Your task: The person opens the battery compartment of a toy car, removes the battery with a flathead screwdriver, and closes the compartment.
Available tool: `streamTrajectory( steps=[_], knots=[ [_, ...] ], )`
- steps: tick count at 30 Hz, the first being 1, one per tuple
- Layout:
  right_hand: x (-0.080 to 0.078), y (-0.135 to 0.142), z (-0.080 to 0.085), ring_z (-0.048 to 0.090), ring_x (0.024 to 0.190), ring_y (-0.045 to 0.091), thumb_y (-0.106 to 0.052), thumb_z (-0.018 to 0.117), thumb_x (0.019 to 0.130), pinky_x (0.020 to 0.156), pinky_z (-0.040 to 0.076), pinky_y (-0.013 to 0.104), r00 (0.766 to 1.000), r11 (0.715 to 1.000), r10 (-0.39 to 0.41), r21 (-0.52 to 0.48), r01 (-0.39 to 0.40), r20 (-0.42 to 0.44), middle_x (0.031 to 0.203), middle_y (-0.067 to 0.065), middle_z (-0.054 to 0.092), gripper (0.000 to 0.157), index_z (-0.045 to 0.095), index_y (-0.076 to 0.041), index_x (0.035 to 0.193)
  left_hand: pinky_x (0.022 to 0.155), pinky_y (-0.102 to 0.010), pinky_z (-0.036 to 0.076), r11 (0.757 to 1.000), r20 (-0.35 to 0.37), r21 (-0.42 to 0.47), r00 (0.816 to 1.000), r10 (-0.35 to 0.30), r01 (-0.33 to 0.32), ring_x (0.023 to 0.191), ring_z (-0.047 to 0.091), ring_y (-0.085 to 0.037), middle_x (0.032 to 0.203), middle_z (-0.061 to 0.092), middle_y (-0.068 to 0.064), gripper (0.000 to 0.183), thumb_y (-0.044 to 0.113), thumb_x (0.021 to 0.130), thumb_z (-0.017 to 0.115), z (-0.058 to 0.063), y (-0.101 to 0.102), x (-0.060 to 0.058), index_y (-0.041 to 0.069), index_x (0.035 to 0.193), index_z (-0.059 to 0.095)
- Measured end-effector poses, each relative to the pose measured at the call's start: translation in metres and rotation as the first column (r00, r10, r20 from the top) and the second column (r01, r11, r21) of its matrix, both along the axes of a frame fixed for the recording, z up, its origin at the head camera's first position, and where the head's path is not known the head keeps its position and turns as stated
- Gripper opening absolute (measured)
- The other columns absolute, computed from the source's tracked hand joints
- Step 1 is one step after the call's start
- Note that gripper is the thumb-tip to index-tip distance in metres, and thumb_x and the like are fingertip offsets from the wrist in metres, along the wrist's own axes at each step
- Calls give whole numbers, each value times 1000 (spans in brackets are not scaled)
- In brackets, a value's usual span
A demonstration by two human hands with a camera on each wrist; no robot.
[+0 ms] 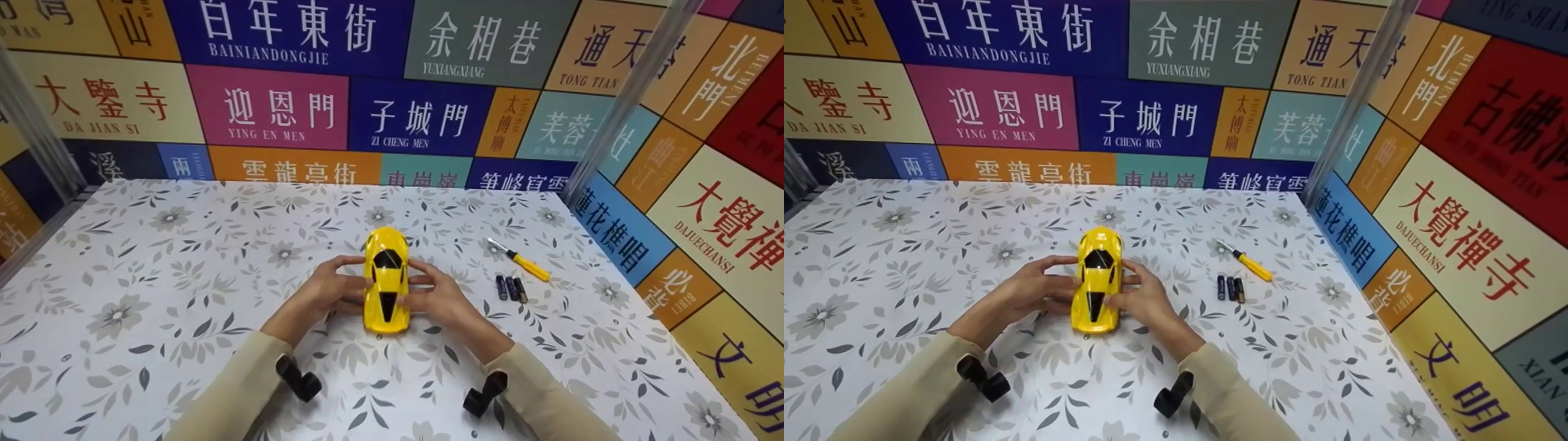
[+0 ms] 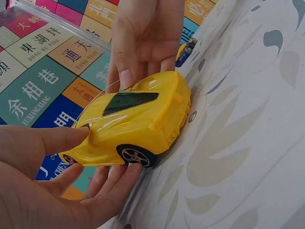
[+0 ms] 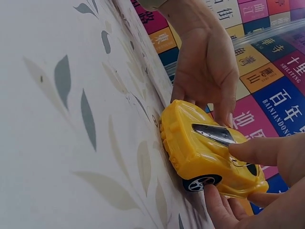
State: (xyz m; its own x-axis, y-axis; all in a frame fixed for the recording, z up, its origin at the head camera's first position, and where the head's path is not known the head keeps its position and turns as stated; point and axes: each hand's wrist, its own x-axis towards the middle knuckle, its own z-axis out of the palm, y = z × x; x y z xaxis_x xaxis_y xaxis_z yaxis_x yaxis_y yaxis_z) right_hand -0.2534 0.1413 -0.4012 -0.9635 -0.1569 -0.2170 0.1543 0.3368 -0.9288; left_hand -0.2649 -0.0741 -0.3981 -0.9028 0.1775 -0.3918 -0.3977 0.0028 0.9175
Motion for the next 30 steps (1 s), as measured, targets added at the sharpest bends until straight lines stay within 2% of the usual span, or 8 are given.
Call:
streamTrajectory(
  steps=[7, 13, 17, 25, 30],
  knots=[
    [-1, -2, -1, 64, 117, 28, -2, 79, 81, 92, 60, 35, 1000, 1000, 4, -28, -3, 14, 136, 16, 58, 77, 48, -22, 149, 83, -40, 64, 1000, 11, -20, 1000, -17, 17, 86, 73, -21, 125, 67, -22, 66, 3, 89, 71, -3, 0, 0, 15, 149, 44],
    [0, -4, -3, 62, 118, 26, -3, 80, 80, 91, 60, 33, 999, 1000, -19, 14, 18, 49, 136, 11, 59, 75, 50, -23, 147, 80, -36, 64, 997, 30, -61, 999, -40, 42, 85, 72, -18, 134, 61, -20, 70, 4, 89, 72, -5, -2, -2, 16, 151, 42],
    [0, -5, -4, 63, 118, 25, -3, 80, 81, 92, 60, 34, 998, 999, -30, 20, 28, 56, 136, 9, 60, 73, 53, -22, 145, 80, -37, 64, 996, 28, -77, 999, -42, 44, 83, 73, -18, 131, 64, -22, 69, 3, 89, 72, -4, -2, -2, 12, 151, 42],
    [-1, -4, -6, 62, 122, 25, 0, 78, 81, 99, 57, 36, 999, 1000, 12, 4, -13, 41, 137, 8, 61, 70, 54, -18, 144, 83, -38, 63, 996, 30, -91, 999, -16, 19, 96, 72, -25, 130, 64, -23, 70, -1, 88, 71, -2, 0, -3, 8, 151, 42],
    [-1, -4, -6, 61, 126, 27, 1, 77, 82, 101, 56, 36, 999, 1000, 25, -1, -25, 24, 140, 10, 60, 68, 54, -16, 144, 88, -40, 62, 996, -21, -91, 999, -25, 23, 111, 68, -30, 134, 62, -25, 70, -7, 87, 68, -1, 2, -2, 5, 151, 42]
  ],
)
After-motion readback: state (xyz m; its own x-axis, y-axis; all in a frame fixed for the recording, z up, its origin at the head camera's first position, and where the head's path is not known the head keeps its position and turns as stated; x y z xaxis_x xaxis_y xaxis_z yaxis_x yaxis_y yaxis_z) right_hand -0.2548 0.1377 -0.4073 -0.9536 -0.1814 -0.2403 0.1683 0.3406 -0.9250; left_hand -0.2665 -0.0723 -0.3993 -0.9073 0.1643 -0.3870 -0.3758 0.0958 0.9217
